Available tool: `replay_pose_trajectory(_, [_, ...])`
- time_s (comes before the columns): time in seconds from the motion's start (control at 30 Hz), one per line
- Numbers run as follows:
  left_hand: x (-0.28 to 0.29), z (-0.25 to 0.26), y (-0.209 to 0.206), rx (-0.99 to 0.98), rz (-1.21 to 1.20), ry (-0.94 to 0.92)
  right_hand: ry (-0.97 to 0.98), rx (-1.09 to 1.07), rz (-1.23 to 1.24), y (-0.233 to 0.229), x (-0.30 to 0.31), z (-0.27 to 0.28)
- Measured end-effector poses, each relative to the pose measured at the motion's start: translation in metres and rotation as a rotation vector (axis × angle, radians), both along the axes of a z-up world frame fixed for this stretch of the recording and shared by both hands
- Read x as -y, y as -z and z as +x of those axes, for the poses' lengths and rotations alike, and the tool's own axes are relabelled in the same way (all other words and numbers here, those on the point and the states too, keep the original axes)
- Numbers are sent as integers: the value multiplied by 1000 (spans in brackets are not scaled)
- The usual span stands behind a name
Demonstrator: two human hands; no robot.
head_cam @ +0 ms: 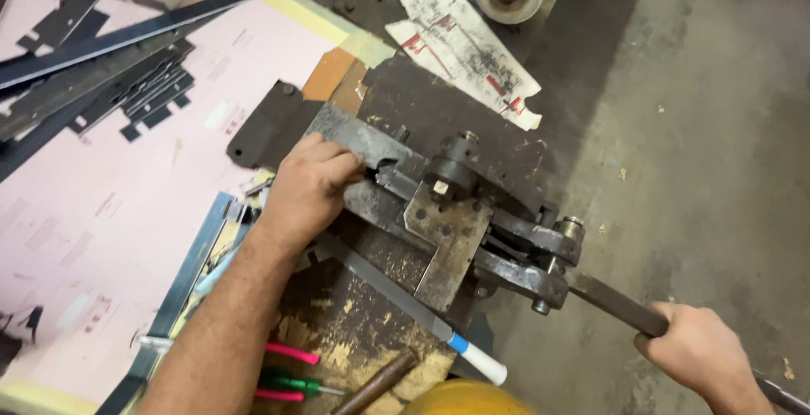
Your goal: The person repeatedly places small metal pieces into a wooden template, then uses a manual press to bend them. They also use a hammer to tap the pieces on a stepped metal block to refine the shape. The process is repeated for several pieces.
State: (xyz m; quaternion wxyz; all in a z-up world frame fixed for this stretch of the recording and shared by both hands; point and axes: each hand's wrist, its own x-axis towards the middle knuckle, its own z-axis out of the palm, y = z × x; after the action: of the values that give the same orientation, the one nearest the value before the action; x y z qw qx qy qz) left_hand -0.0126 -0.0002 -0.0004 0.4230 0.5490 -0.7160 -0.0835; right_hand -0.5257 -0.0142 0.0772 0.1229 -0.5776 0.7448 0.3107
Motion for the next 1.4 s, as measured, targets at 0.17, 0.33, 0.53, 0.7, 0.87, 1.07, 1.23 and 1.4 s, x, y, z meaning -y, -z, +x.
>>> replay_pose_trajectory(0.17, [-7,-13,-3,17,18,-51,-32,6,42,-4,-7,3])
replay_pose_trajectory(0.33, [-10,-11,-4,80,36,-75,-34,-73,-17,-10,1,7])
replay_pose_trajectory(0.53, [-6,-13,-4,53,26,-66,24,99,41,15,-3,3])
replay_pose_trajectory(0.7, [-15,-12,-11,46,107,-74,16,90,7,11,-8,-3])
replay_pose_trajectory(0.87, [-23,-3,-31,-75,303,-29,20,51,17,-11,-7,11])
replay_pose_trajectory(1.07, [-33,-16,-31,-146,447,-5,22,-74,68,-27,-7,13])
replay_pose_trajectory(1.23, [-26,-32,-17,-116,300,-66,-21,-133,91,-34,-3,14])
replay_pose_trajectory(1.4, [-24,-34,-15,-162,473,-131,14,-63,70,-19,-4,9])
